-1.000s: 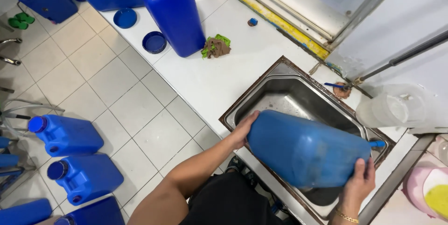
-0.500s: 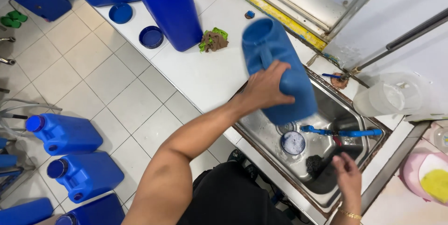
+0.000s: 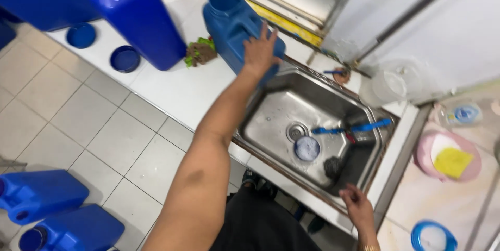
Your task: Rinsing and scrubbing the interior of large plastic water containers using a cleaning rod and water in a sink
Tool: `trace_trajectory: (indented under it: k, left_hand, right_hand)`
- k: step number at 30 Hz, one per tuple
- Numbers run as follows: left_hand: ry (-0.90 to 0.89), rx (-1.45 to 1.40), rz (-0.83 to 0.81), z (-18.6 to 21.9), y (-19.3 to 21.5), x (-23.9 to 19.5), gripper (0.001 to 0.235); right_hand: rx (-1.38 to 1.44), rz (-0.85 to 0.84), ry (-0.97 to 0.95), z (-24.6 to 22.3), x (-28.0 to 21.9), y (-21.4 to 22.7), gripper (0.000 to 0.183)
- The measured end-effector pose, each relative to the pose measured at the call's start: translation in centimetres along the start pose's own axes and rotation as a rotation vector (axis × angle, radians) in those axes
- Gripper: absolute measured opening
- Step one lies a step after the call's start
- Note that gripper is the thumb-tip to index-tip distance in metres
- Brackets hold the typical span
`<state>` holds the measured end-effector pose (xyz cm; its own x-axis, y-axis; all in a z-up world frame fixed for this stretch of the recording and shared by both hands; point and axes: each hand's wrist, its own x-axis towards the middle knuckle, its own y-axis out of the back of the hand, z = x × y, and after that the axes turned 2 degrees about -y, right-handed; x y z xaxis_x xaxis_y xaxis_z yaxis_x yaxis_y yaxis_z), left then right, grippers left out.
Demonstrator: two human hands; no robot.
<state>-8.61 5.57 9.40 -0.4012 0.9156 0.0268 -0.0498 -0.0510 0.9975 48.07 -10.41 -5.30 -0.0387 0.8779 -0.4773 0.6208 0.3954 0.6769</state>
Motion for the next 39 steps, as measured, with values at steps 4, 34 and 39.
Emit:
trace_trajectory:
  k: [4,34,39]
  left_hand:
    - [0.045,0.175,0.265,-2.7,-2.5,-1.0,0.133]
    - [0.182,-1.174,-0.097,6.2,-20.4,-22.3,0.050]
    - [0.636,-1.510,-0.901,7.1,-17.9,-15.1,0.135]
  right_hand:
    - [0.307,0.207,0.124,-0.8,0.0,-0.5,0.026]
    - [-0.086,-0.251,-0.071,-11.0,21.1,-22.6,0.140]
    - [0.407,-0.486,0.289,-20.3,13.4,-16.9,0.128]
